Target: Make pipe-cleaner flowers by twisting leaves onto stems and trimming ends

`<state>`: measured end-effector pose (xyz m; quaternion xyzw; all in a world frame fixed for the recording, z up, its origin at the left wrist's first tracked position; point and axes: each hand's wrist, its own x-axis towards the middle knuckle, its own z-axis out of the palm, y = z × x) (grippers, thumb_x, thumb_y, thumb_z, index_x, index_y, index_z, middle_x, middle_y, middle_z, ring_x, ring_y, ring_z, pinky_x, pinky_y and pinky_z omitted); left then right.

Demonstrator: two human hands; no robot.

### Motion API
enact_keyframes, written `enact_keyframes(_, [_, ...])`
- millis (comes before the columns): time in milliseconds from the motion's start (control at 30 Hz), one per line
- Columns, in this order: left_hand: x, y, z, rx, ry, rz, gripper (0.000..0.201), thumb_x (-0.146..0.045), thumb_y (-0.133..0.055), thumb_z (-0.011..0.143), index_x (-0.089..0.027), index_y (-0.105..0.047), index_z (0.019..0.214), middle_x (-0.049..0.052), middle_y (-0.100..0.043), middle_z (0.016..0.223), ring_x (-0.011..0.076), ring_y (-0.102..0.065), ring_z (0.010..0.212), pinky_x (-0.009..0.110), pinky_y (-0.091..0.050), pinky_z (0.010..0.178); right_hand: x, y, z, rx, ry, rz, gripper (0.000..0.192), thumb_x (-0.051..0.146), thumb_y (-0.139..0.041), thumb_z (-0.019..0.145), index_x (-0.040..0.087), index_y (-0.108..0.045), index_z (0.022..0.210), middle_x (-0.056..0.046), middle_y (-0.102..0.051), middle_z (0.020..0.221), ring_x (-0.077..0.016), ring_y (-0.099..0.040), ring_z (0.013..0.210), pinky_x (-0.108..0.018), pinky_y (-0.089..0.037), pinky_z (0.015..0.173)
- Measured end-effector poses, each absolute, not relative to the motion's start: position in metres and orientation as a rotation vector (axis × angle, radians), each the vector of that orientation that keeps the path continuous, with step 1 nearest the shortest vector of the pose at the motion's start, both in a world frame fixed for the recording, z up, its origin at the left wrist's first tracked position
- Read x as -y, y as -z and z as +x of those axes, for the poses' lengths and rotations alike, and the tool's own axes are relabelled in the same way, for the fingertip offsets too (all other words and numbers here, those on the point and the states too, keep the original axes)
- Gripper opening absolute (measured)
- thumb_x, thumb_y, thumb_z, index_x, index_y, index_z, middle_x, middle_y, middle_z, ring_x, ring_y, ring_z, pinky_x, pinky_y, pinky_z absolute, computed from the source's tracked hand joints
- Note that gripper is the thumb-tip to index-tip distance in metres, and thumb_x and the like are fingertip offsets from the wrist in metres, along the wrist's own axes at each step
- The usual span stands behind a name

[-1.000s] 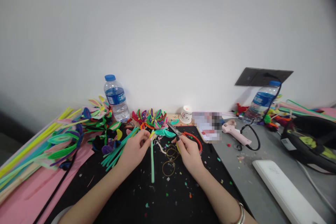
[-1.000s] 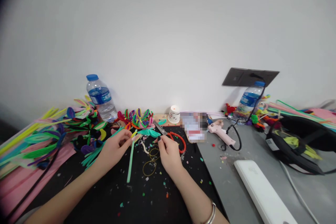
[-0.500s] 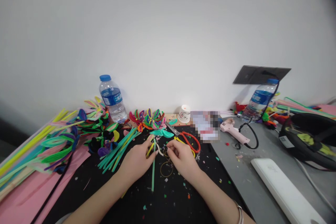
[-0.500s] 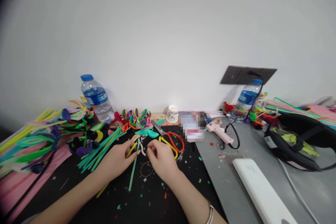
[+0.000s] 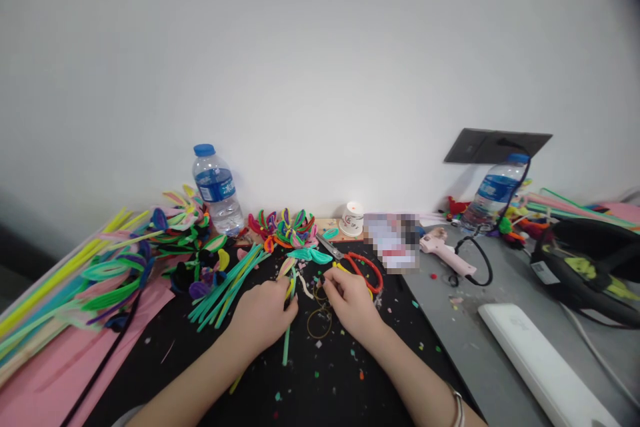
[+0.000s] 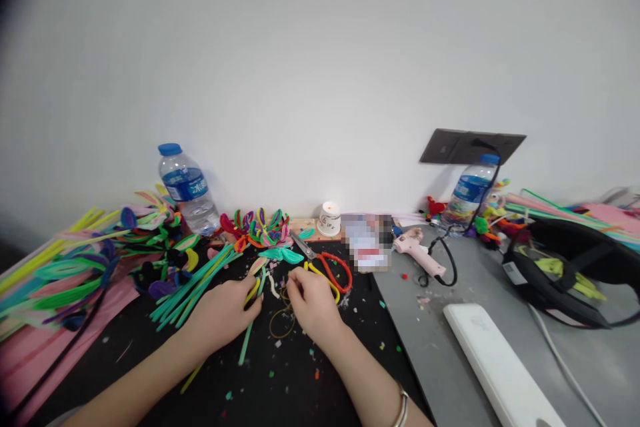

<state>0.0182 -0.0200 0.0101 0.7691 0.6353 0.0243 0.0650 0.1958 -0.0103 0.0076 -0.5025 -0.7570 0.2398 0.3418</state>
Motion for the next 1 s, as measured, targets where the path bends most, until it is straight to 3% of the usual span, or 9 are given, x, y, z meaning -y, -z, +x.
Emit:
enact_keyframes(133, [0.021, -0.012, 0.019, -1.851, -0.070, 2.390, 0.018, -0.025, -0.039, 0.083, -0.018, -0.055, 0.076, 0.008, -0.065, 0.070, 0.0226, -0.064, 0.066, 0.028, -0.038, 0.055, 0.010, -0.007, 0.196, 1.959, -0.637, -1.311, 0.020, 0.018, -0.042, 0.083, 0.019, -0.054, 0.067, 0.004, -0.046, 0.052, -0.0113, -0.044, 0.048, -0.021, -0.031, 0.048])
enact_keyframes(300, [0.023, -0.015, 0.020, -1.607, -0.310, 2.495, 0.016, -0.022, -0.038, 0.084, -0.020, -0.048, 0.072, 0.002, -0.060, 0.063, 0.0177, -0.059, 0.059, 0.026, -0.032, 0.052, 0.009, -0.010, 0.197, 1.900, -0.684, -1.319, 0.020, 0.020, -0.042, 0.084, 0.019, -0.056, 0.070, 0.004, -0.048, 0.051, -0.0117, -0.046, 0.048, -0.021, -0.033, 0.048])
enact_keyframes(500, [0.027, -0.008, 0.021, -1.229, -0.423, 2.615, 0.013, -0.019, -0.039, 0.084, -0.020, -0.045, 0.072, -0.001, -0.053, 0.062, 0.0134, -0.050, 0.056, 0.026, -0.027, 0.052, 0.009, -0.005, 0.193, 1.804, -0.890, -1.296, 0.010, 0.024, -0.054, 0.075, 0.019, -0.055, 0.068, 0.005, -0.045, 0.051, -0.0100, -0.041, 0.045, -0.020, -0.032, 0.045])
enact_keyframes(767, [0.023, -0.019, 0.022, -1.181, -0.714, 2.086, 0.026, -0.027, -0.035, 0.090, -0.018, -0.047, 0.068, -0.005, -0.042, 0.058, 0.0106, -0.040, 0.054, 0.023, -0.033, 0.055, 0.004, -0.005, 0.196, 1.458, -1.262, -1.117, 0.019, 0.031, -0.052, 0.077, 0.019, -0.047, 0.062, 0.006, -0.045, 0.047, -0.0077, -0.038, 0.040, -0.019, -0.031, 0.040])
enact_keyframes(900, [0.015, -0.018, 0.018, -1.181, -0.821, 1.853, 0.028, -0.033, -0.036, 0.090, -0.018, -0.059, 0.090, -0.007, -0.041, 0.051, 0.0113, -0.044, 0.050, 0.028, -0.041, 0.073, 0.001, -0.005, 0.198, 1.308, -1.330, -1.098, 0.021, 0.035, -0.054, 0.077, 0.018, -0.051, 0.065, 0.007, -0.044, 0.043, -0.0060, -0.035, 0.033, -0.018, -0.027, 0.033])
enact_keyframes(1000, [0.009, -0.015, 0.015, -1.173, -0.847, 1.767, 0.032, -0.033, -0.039, 0.088, -0.017, -0.064, 0.100, -0.004, -0.049, 0.053, 0.0175, -0.057, 0.073, 0.034, -0.034, 0.094, 0.000, -0.004, 0.198, 1.259, -1.401, -1.024, 0.022, 0.035, -0.058, 0.076, 0.015, -0.057, 0.069, 0.004, -0.052, 0.048, -0.0065, -0.044, 0.036, -0.018, -0.036, 0.037])
